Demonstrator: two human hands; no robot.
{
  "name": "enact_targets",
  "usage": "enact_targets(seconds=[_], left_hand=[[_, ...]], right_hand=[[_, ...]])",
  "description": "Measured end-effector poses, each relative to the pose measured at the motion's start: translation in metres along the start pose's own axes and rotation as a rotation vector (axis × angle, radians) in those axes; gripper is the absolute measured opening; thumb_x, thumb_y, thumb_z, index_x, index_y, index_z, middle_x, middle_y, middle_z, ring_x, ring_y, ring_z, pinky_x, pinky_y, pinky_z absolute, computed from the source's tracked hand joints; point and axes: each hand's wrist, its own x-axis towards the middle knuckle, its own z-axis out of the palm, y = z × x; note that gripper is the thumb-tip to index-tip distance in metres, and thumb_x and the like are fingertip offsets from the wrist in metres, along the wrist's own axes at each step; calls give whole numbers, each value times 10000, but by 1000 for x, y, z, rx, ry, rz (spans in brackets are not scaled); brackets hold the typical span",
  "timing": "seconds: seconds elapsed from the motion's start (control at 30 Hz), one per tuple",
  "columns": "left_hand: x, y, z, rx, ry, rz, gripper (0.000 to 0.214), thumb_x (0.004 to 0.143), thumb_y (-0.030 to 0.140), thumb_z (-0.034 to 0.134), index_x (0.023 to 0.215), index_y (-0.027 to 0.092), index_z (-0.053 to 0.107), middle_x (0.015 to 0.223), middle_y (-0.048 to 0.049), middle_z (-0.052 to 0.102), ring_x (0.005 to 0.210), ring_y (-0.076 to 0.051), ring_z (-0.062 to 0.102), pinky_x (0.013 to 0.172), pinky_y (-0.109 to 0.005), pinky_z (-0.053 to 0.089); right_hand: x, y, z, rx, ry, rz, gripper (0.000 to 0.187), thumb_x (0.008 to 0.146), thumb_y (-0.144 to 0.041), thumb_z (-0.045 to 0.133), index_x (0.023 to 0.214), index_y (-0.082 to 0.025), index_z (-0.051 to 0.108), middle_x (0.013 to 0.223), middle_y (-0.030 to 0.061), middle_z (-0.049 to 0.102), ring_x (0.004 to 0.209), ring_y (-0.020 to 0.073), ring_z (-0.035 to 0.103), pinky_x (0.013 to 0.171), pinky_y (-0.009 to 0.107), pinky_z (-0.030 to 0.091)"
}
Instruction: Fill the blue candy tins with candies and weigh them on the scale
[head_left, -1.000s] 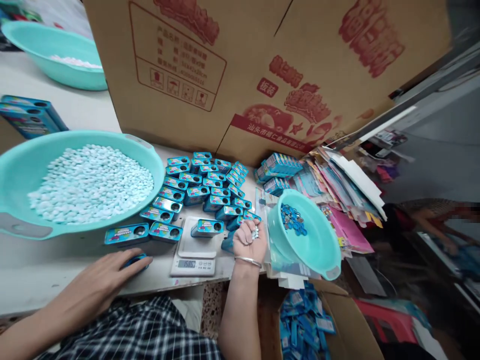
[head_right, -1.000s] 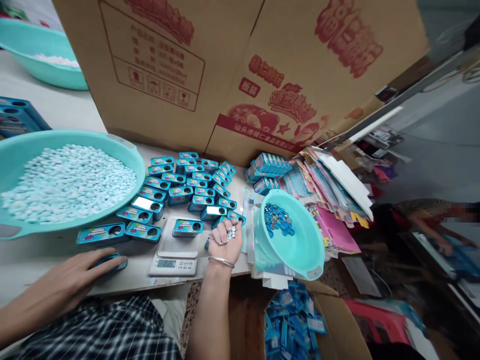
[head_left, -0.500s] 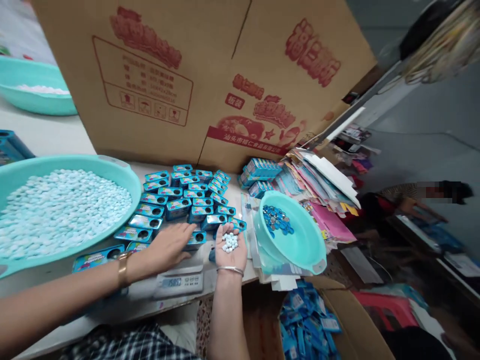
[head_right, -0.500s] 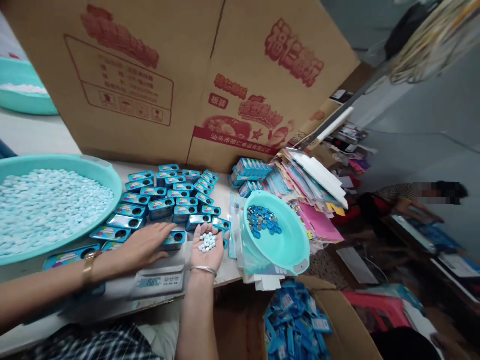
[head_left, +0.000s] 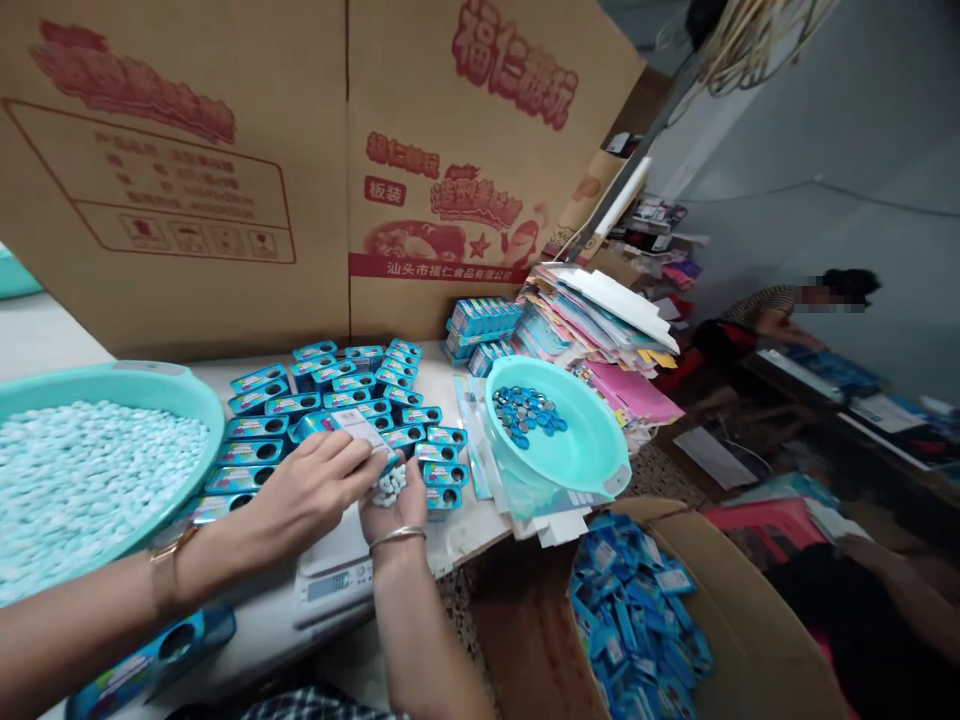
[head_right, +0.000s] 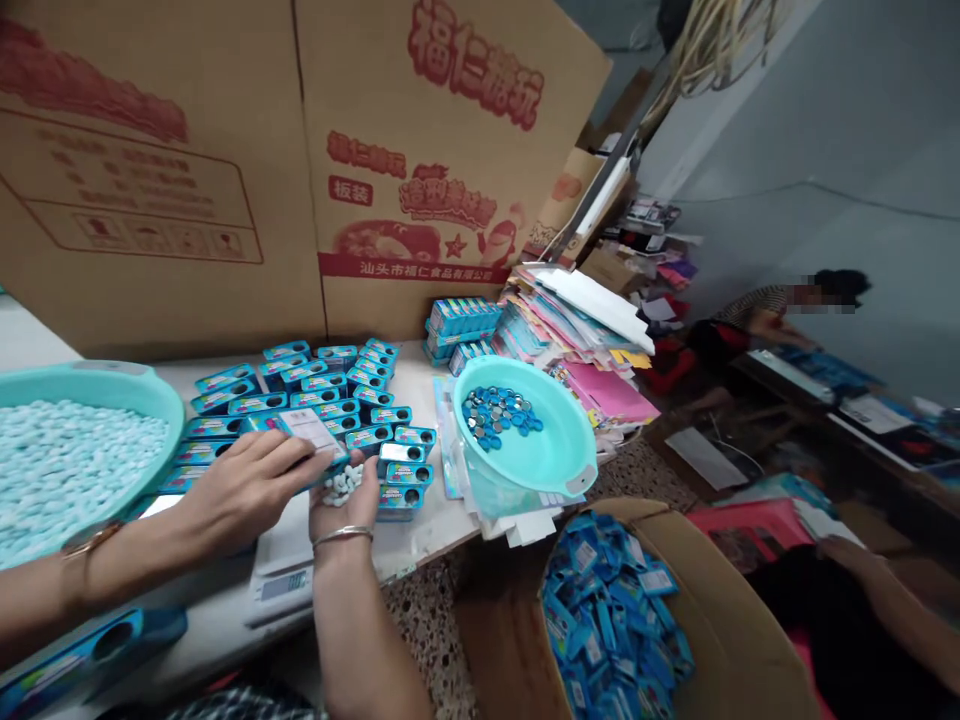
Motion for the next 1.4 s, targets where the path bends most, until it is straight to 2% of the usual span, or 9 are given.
enact_targets(seconds=[0.2,0.5,0.63,0.77,0.93,1.1,1.2,1.3,1.4], left_hand=[[12,-3,-9,59,-157,33,296,888,50,426,1021,163,665,951,-102,606,923,-255,516,773,-385,395],[10,-8,-10,22,-131,-39,328,870,54,434,1059,201,659,947,-94,590,934,-253,511,794,-381,394],[5,-17,-4,-83,-131,-208,358,826,65,453,1060,220,675,916,-80,595,876,-244,527,770,-362,421],[-11,-23,10,-228,-115,-457,347,793,224,547,1124,217,651,1040,-77,635,967,-263,598,814,-349,470],[-35,-13,41,-417,-235,-650,369,778,345,610,1134,247,604,1140,-47,681,985,-257,661,797,-328,500],[-44,5,59,-426,-293,-603,419,766,242,621,1180,198,584,1128,-86,683,1019,-280,649,879,-383,491],[-49,5,42,-469,-206,-568,705,756,313,694,1389,163,423,1361,-158,548,1231,-321,538,1001,-442,457],[-62,-6,5,-521,4,-633,906,794,479,687,1509,179,217,1531,-166,356,1384,-315,382,1128,-469,361],[-87,-20,-32,-563,145,-813,804,833,547,637,1485,222,297,1431,-91,491,1290,-273,488,1114,-447,387]], right_hand=[[0,5,8,64,-38,37,307,952,-369,445,766,-193,614,729,8,708,742,134,684,696,288,574],[1,5,7,66,-39,39,275,942,-323,473,757,-181,619,725,15,702,780,148,684,797,346,576],[-3,-1,7,23,-25,26,291,946,-329,457,729,-194,597,725,9,704,745,144,686,793,376,576],[-6,-16,-1,11,-7,-18,269,925,-339,474,727,-196,587,756,8,698,732,133,684,768,363,574],[-7,-48,-19,-103,-233,-118,211,859,-355,582,718,-201,562,654,-48,598,580,77,574,560,214,492],[-10,-72,-29,-162,-456,-165,196,819,-342,660,758,-203,536,635,-72,511,483,41,430,413,127,314],[-13,-78,-30,-169,-507,-163,172,826,-301,659,777,-201,527,639,-77,487,460,35,382,391,123,283],[-18,-81,-28,-152,-519,-150,145,829,-262,645,783,-198,522,650,-76,483,461,34,380,391,125,292],[-19,-80,-22,-124,-490,-119,146,829,-254,641,776,-196,517,653,-70,488,477,39,405,412,132,331]])
